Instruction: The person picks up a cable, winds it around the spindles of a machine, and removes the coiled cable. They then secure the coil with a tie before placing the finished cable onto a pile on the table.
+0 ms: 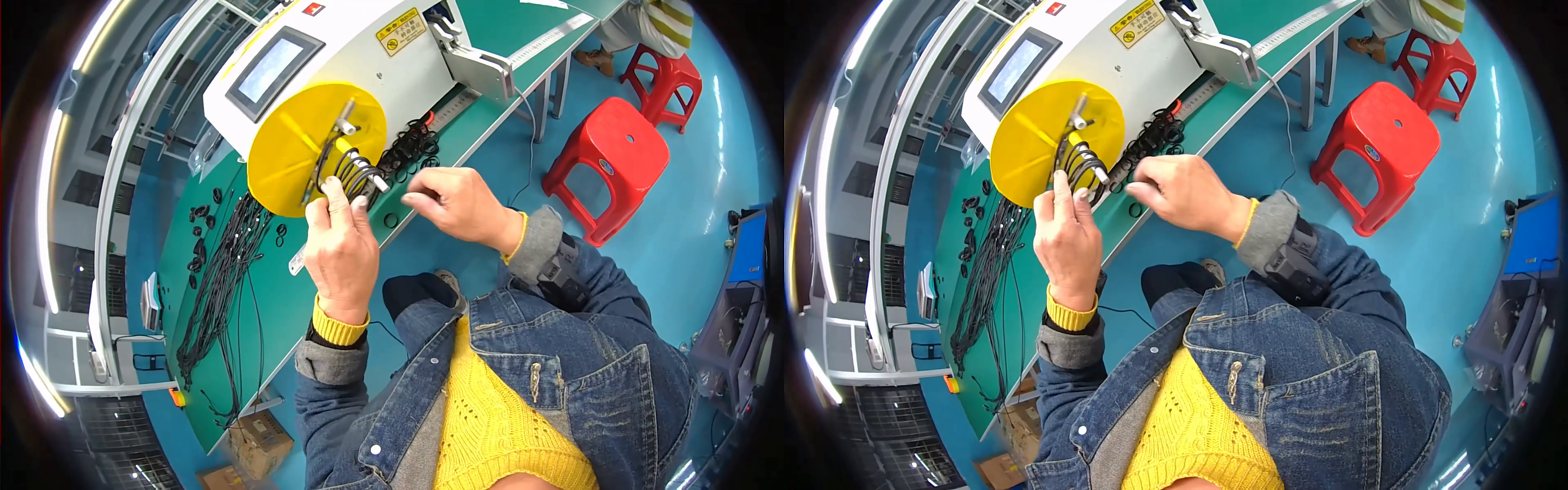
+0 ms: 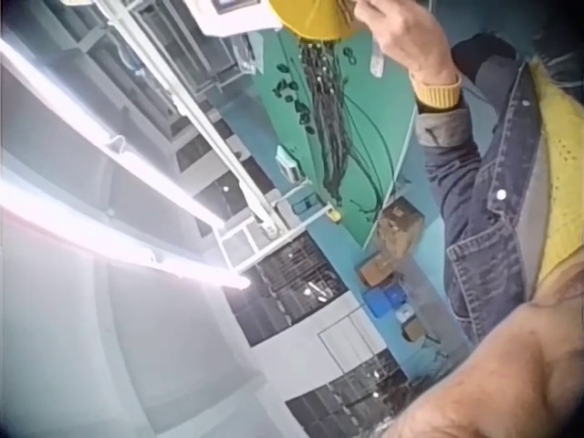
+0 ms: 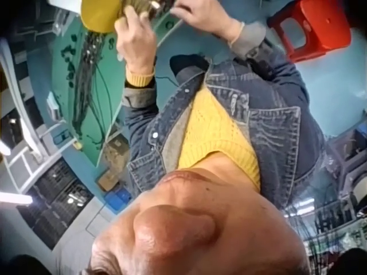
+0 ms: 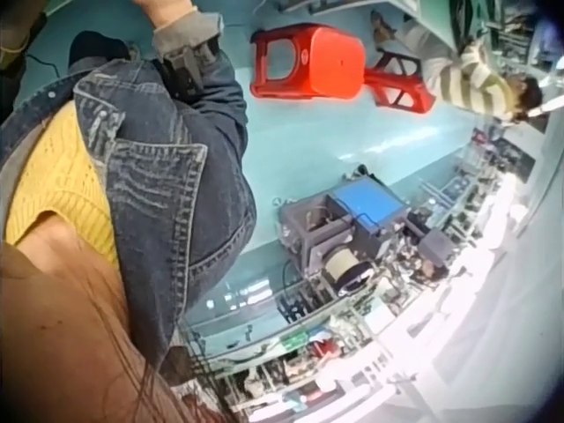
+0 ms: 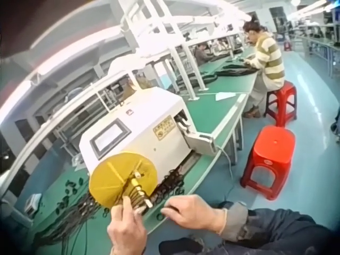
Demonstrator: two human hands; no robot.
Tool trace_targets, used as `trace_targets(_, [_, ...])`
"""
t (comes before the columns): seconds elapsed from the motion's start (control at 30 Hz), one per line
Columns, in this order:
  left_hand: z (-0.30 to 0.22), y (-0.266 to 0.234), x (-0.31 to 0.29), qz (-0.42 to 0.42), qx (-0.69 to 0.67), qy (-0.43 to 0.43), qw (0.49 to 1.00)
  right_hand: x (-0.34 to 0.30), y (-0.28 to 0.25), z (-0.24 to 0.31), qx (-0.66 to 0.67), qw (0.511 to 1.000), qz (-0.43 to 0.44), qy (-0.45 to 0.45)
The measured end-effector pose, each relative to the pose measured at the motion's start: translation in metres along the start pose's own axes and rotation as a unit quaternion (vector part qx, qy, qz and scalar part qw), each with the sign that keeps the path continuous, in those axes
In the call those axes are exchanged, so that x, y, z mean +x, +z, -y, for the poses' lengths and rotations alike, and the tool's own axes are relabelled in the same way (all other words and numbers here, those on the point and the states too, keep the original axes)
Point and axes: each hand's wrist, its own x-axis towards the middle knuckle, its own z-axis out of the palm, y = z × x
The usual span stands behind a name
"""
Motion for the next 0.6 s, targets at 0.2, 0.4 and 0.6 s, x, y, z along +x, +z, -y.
trace_targets(0.2, [0.001, -0.007, 0.003, 0.043, -0.049, -0.012, 0.998, 0.024, 0.014, -0.002, 0.028, 0.999, 0.038, 0.007])
trace_targets(0.4, [0.038, -0.004, 0.003, 0.105, -0.004, 0.147, 0.983, 0.047, 0.012, -0.017, 0.032, 0.999, 0.022, 0.01])
trace_targets(0.6, [0.03, 0.007, 0.007, 0.106, -0.18, 0.044, 0.977, 0.057, 0.024, -0.035, 0.144, 0.988, 0.043, -0.046])
